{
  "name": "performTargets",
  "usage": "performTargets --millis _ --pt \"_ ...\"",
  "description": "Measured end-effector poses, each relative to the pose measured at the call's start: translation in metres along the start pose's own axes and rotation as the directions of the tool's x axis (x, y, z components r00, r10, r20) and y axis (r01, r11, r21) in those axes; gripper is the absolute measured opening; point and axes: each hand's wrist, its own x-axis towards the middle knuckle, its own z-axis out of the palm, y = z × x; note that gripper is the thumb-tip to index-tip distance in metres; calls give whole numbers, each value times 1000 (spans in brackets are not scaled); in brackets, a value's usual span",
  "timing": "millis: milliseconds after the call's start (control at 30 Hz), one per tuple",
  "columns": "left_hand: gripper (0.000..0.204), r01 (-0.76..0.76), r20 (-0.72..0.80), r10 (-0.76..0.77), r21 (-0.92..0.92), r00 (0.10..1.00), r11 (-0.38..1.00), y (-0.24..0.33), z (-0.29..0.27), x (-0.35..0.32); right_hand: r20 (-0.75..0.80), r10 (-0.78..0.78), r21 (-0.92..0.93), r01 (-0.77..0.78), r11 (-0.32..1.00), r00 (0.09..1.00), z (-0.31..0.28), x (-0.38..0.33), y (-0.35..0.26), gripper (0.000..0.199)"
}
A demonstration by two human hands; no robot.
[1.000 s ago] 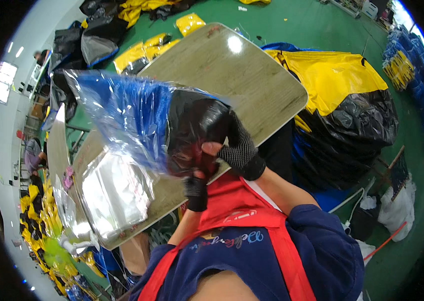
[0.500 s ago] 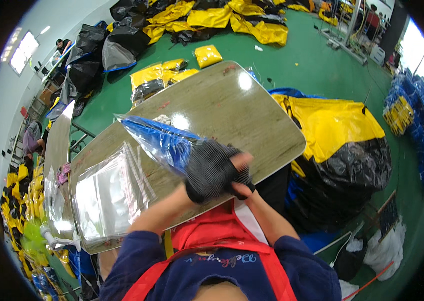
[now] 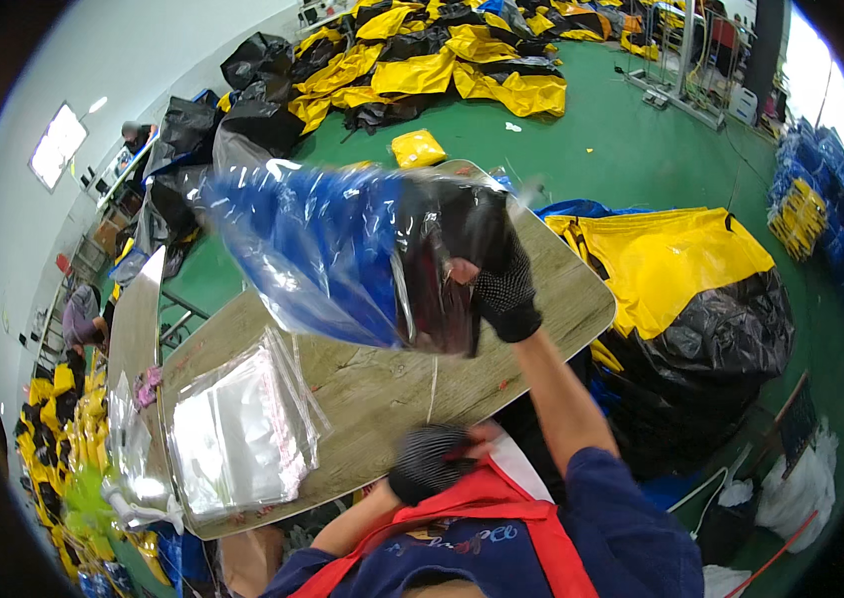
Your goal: The person folds yellow and blue waterproof pouches and inserts them into clear plastic bags on a workbench. The person handles each pouch one at a time, folds it, places it into a bag, and sets the bag aside.
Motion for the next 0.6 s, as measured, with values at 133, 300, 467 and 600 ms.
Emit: performTargets --millis 133,300,467,600 --pt "58 -80 -635 469 541 614 837 61 -127 24 590 -171 -454 499 738 789 20 7 -72 50" --pt "65 -62 -779 118 102 616 993 11 -164 1 315 -503 -797 512 319 805 29 -6 -85 82" --pt "87 -461 -778 101 -257 620 849 10 -137 12 -14 267 -258 -262 930 964 -2 -4 -65 34" --pt "73 -311 -795 -97 -344 599 886 24 -145 7 -61 -147 -450 104 887 987 29 -3 -85 22"
